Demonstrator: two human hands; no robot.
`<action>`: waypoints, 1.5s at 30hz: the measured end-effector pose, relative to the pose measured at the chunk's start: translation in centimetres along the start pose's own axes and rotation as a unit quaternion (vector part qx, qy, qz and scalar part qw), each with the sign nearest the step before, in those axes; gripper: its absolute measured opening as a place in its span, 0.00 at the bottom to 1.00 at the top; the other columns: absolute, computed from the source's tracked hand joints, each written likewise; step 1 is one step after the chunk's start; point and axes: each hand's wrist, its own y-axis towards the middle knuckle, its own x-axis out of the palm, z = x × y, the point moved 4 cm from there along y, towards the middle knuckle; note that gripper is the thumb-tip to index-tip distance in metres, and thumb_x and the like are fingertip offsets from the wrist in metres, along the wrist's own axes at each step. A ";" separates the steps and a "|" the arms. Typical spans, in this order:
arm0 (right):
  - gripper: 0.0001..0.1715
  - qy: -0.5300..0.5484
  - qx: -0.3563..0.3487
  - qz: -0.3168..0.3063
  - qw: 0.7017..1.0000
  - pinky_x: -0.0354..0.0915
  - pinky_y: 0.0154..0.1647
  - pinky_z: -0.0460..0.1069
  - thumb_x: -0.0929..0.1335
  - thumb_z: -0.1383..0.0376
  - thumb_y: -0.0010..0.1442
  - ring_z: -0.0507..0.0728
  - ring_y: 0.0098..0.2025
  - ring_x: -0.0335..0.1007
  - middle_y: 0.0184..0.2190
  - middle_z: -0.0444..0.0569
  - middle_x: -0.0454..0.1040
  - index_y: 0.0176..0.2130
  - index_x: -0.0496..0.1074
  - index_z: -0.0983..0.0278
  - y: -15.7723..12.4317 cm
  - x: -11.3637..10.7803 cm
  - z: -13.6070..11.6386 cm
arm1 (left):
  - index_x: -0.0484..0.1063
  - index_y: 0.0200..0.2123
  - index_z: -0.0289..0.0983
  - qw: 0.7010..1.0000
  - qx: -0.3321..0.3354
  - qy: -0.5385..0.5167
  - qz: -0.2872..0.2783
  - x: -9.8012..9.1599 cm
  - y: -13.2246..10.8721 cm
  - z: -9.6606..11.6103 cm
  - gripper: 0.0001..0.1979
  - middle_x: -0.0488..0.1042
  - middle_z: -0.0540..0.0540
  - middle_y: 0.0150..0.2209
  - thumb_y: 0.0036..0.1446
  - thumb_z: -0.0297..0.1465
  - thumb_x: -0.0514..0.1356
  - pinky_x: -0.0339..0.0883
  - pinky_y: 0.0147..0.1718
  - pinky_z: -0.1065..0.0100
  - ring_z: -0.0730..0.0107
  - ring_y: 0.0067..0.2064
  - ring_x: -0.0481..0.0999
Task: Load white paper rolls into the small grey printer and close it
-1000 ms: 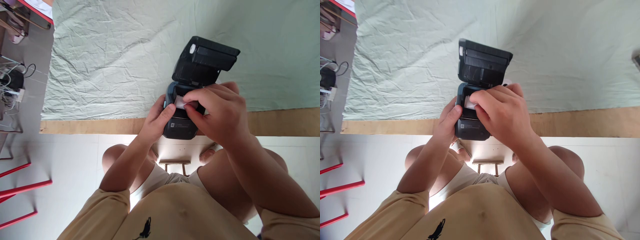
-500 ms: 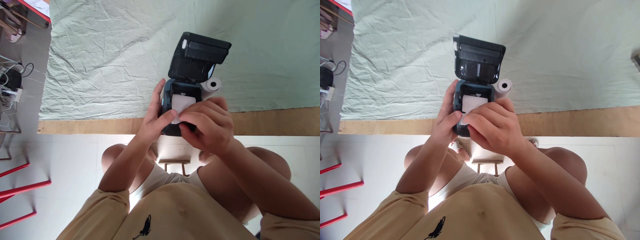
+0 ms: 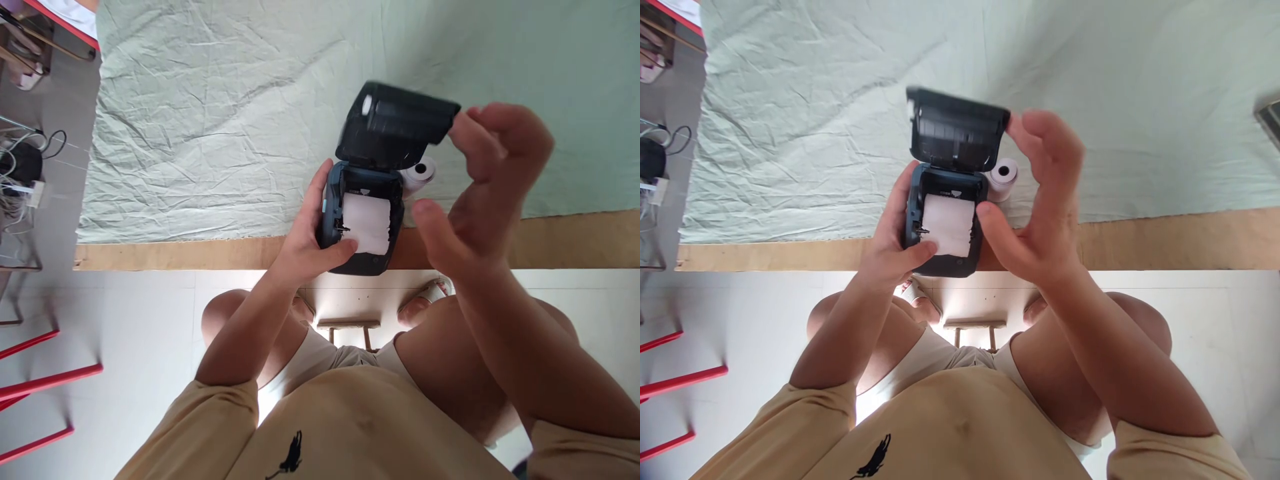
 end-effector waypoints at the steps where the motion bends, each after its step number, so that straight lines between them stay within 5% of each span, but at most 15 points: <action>1: 0.30 0.016 0.001 0.031 0.999 0.76 0.70 0.65 0.68 0.52 0.75 0.66 0.61 0.87 0.61 0.57 0.77 0.72 0.73 0.55 0.1 -0.2 -0.1 | 0.63 0.81 0.57 1.000 0.001 0.004 0.004 0.0 0.0 0.0 0.63 0.84 0.43 0.53 0.45 0.57 0.85 0.85 0.46 0.53 0.41 0.58 0.88; 4: 0.11 0.024 0.062 0.069 0.995 0.73 0.38 0.54 0.70 0.54 0.76 0.56 0.35 0.79 0.37 0.48 0.78 0.48 0.80 0.56 0.4 -1.0 -0.9 | 0.64 0.80 0.57 1.000 -0.006 0.008 0.013 0.0 0.3 0.0 0.61 0.84 0.43 0.59 0.46 0.56 0.85 0.85 0.45 0.54 0.46 0.54 0.88; 6: 0.19 0.031 0.121 0.010 0.992 0.57 0.24 0.50 0.70 0.59 0.76 0.51 0.23 0.62 0.22 0.43 0.68 0.31 0.71 0.58 0.6 -1.2 -1.6 | 0.64 0.79 0.58 1.000 -0.008 -0.002 0.005 0.2 0.4 0.1 0.62 0.83 0.43 0.63 0.44 0.56 0.85 0.86 0.46 0.52 0.47 0.54 0.88; 9: 0.31 0.052 0.180 -0.120 0.975 0.44 0.17 0.47 0.72 0.65 0.73 0.46 0.17 0.47 0.15 0.38 0.54 0.21 0.59 0.60 0.5 -0.6 -2.2 | 0.66 0.77 0.57 1.000 -0.001 -0.020 -0.010 0.5 0.2 0.5 0.60 0.84 0.43 0.65 0.44 0.57 0.85 0.87 0.53 0.49 0.44 0.58 0.88; 15: 0.40 0.107 0.259 -0.227 0.933 0.41 0.18 0.48 0.77 0.58 0.71 0.46 0.19 0.41 0.14 0.38 0.50 0.18 0.54 0.61 -0.4 0.7 -1.3 | 0.80 0.61 0.47 0.999 -0.027 -0.020 0.016 1.1 -0.3 1.4 0.35 0.85 0.43 0.50 0.59 0.59 0.77 0.84 0.46 0.57 0.54 0.48 0.86; 21: 0.39 0.101 0.289 -0.256 0.917 0.42 0.16 0.49 0.79 0.56 0.69 0.46 0.19 0.42 0.15 0.37 0.49 0.19 0.57 0.60 -0.7 0.8 -0.4 | 0.81 0.61 0.47 0.999 -0.013 -0.024 0.020 1.3 -0.2 1.7 0.33 0.84 0.44 0.47 0.61 0.57 0.78 0.83 0.47 0.58 0.54 0.49 0.85; 28: 0.39 0.083 0.257 -0.218 0.938 0.43 0.17 0.51 0.81 0.54 0.70 0.47 0.19 0.43 0.15 0.37 0.50 0.20 0.59 0.60 -1.4 1.0 -0.3 | 0.80 0.62 0.47 0.999 -0.026 -0.014 0.029 1.1 -0.2 1.4 0.35 0.85 0.44 0.47 0.60 0.59 0.77 0.83 0.45 0.57 0.52 0.48 0.86; 32: 0.42 0.091 0.281 -0.230 0.927 0.42 0.18 0.51 0.78 0.48 0.72 0.48 0.20 0.42 0.16 0.38 0.48 0.20 0.56 0.59 -1.5 1.1 -0.5 | 0.80 0.63 0.47 0.999 0.001 -0.021 0.024 1.2 0.0 1.5 0.37 0.86 0.43 0.53 0.60 0.62 0.76 0.85 0.55 0.53 0.46 0.59 0.87; 37: 0.38 0.055 0.332 -0.273 0.901 0.45 0.23 0.52 0.73 0.48 0.76 0.49 0.24 0.44 0.20 0.40 0.48 0.24 0.54 0.58 -1.4 0.9 -0.7 | 0.81 0.60 0.45 0.996 -0.013 -0.085 0.029 1.8 0.4 1.7 0.31 0.85 0.42 0.64 0.71 0.64 0.66 0.76 0.77 0.46 0.39 0.80 0.76; 45: 0.30 0.056 0.310 -0.299 0.900 0.48 0.25 0.52 0.76 0.52 0.71 0.51 0.22 0.49 0.18 0.39 0.56 0.26 0.59 0.57 -1.7 0.8 -0.4 | 0.83 0.46 0.42 0.988 -0.040 -0.127 0.077 2.2 0.9 1.9 0.22 0.89 0.44 0.54 0.75 0.55 0.65 0.85 0.70 0.49 0.42 0.77 0.80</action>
